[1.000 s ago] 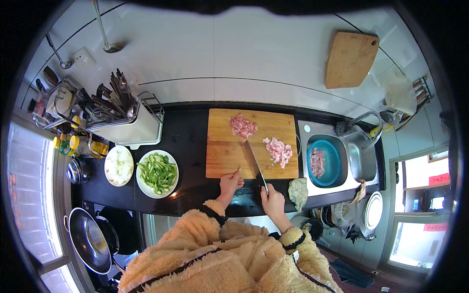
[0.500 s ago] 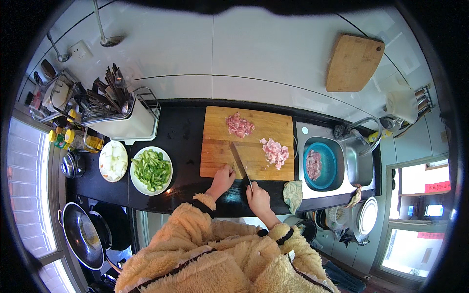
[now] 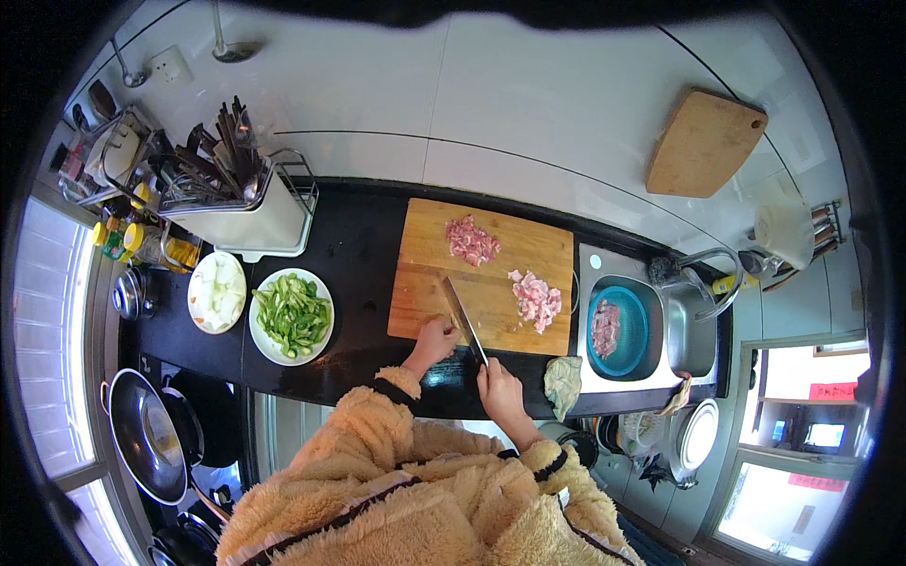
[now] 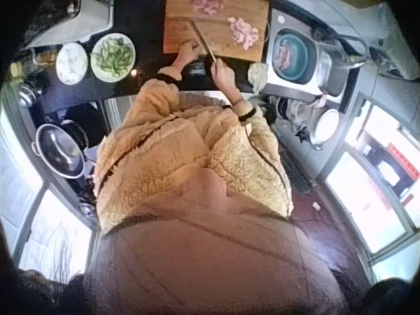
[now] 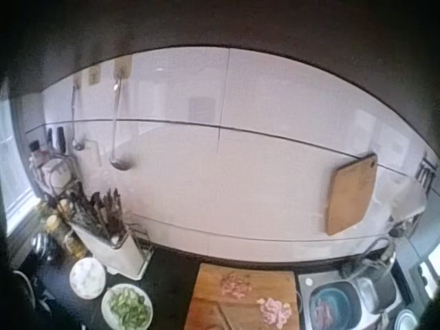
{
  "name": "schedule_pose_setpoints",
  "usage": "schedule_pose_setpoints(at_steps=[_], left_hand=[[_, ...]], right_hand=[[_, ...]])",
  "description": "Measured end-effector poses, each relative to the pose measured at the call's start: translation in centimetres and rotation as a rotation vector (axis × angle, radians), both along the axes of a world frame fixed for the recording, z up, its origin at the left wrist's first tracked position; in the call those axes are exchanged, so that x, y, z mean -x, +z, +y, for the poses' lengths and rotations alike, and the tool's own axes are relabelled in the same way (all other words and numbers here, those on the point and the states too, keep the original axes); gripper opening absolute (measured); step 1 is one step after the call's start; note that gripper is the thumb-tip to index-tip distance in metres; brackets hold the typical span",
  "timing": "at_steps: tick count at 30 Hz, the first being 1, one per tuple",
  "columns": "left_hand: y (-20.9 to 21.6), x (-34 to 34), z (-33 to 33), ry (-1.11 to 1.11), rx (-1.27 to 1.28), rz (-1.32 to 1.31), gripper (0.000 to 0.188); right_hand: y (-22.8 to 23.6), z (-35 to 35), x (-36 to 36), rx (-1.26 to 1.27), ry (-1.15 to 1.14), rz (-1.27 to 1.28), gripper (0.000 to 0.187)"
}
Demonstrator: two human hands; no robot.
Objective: The person places a wok on the stove, washes chopped meat in a colander under running water, then wipes the wok interior with a cloth. They pour cooking oil into the wok, tilt it to coat the surface, and chop additional meat on a cutting board. Finally, they retrieve a plastic container from another room and place it on the counter.
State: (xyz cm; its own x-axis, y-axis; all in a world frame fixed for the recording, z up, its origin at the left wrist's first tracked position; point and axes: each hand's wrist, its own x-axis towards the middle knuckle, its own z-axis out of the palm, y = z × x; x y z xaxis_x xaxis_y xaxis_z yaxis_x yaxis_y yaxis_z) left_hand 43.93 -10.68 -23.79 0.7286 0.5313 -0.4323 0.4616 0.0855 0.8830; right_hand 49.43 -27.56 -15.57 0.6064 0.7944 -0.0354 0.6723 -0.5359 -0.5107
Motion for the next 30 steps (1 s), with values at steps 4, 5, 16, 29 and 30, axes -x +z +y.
schedule_pose_setpoints(at_steps=[4, 5, 16, 29, 30], left_hand=[[-0.3, 0.0, -0.4, 0.027, -0.019, 0.010, 0.022], [-0.3, 0.0, -0.4, 0.033, -0.024, 0.010, 0.023], [-0.1, -0.1, -0.6, 0.083, -0.010, -0.013, 0.024], [-0.2, 0.0, -0.5, 0.116, 0.052, -0.033, 0.020], [-0.2, 0.0, -0.5, 0.115, 0.070, -0.032, 0.020]], right_hand=[[0.6, -0.5, 0.3, 0.009, 0.035, -0.027, 0.014], [0.7, -0.5, 0.3, 0.006, 0.037, -0.021, 0.014], [0.7, -0.2, 0.0, 0.036, 0.049, -0.006, 0.014], [0.4, 1.0, 0.2, 0.133, 0.123, -0.074, 0.013], [0.2, 1.1, 0.2, 0.150, 0.123, -0.071, 0.013]])
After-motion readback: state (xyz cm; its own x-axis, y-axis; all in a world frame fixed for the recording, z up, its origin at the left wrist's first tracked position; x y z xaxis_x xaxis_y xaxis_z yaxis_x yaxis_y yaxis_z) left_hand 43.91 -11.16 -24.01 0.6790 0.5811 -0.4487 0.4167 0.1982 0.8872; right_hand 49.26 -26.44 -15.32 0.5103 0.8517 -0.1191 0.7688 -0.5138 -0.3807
